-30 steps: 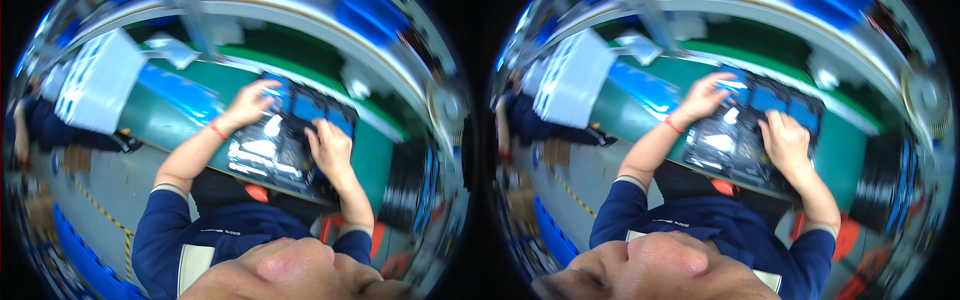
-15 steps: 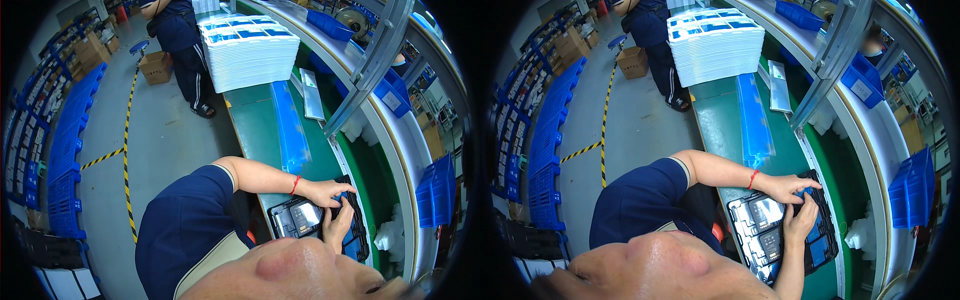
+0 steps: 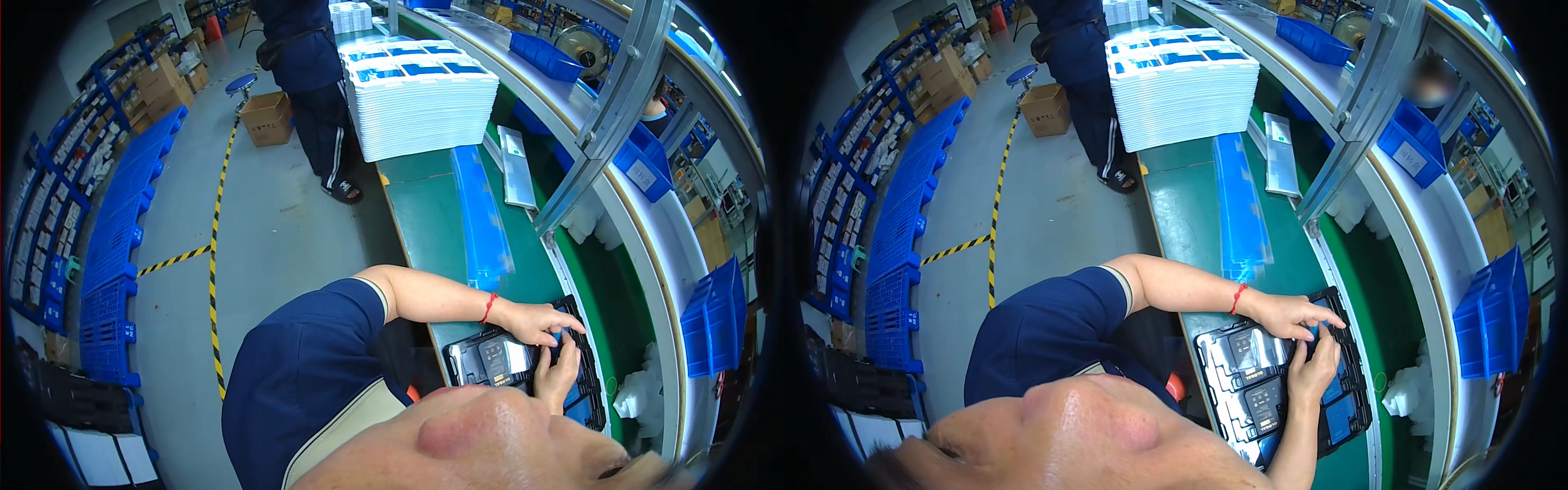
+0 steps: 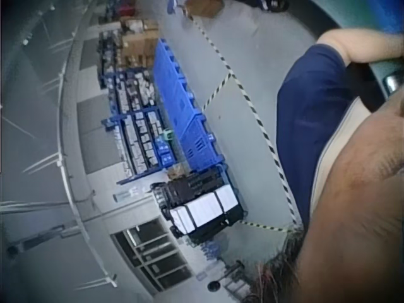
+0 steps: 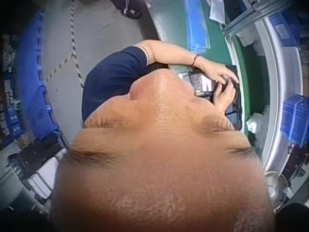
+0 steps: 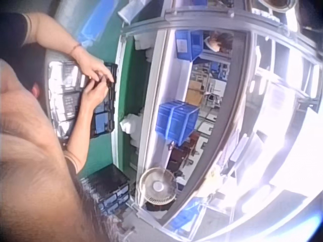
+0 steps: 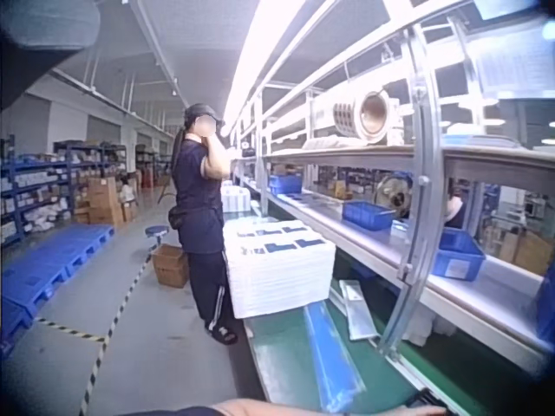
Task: Applying protective films to electronic components in a tray.
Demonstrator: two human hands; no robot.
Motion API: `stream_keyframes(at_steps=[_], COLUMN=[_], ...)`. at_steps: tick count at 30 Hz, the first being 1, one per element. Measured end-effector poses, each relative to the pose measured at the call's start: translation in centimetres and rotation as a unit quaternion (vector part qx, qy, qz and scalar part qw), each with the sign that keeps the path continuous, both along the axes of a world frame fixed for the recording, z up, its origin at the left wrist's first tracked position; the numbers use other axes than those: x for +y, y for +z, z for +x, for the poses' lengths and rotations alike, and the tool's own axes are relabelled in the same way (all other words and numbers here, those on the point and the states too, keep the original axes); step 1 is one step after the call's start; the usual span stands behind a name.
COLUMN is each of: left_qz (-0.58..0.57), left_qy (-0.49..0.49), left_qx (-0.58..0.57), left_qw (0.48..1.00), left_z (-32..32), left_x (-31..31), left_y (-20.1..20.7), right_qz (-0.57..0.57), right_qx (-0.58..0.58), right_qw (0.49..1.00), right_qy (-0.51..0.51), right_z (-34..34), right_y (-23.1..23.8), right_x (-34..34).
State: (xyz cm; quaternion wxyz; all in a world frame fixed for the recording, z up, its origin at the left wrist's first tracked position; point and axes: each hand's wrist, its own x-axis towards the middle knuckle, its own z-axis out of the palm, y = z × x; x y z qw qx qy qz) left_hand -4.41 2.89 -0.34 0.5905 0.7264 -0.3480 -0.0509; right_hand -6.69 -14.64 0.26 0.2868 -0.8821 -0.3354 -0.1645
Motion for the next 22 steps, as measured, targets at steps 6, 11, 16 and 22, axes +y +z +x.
stream_keyframes(at_steps=[6,11,16,22], left_qz=[-0.003,-0.027,-0.034,-0.017], left_qy=[-0.015,-0.025,-0.035,-0.015], left_qx=[-0.032,-0.020,0.016,-0.059], left_qw=[0.999,0.999,0.999,0.998], left_z=[0.2,0.3,0.4,-0.1], left_x=[0.0,0.0,0.0,0.0], left_y=[-0.1,-0.6,-1.0,-0.3], right_qz=[0.017,0.065,0.060,0.073], right_qx=[0.013,0.074,0.108,0.130], right_qw=[1.000,0.995,0.992,0.989], right_qy=[-0.010,-0.016,-0.021,-0.008], right_z=[0.1,0.5,0.6,0.2], right_y=[-0.2,-0.1,0.2,0.8], right_x=[-0.6,-1.0,-1.2,-0.8])
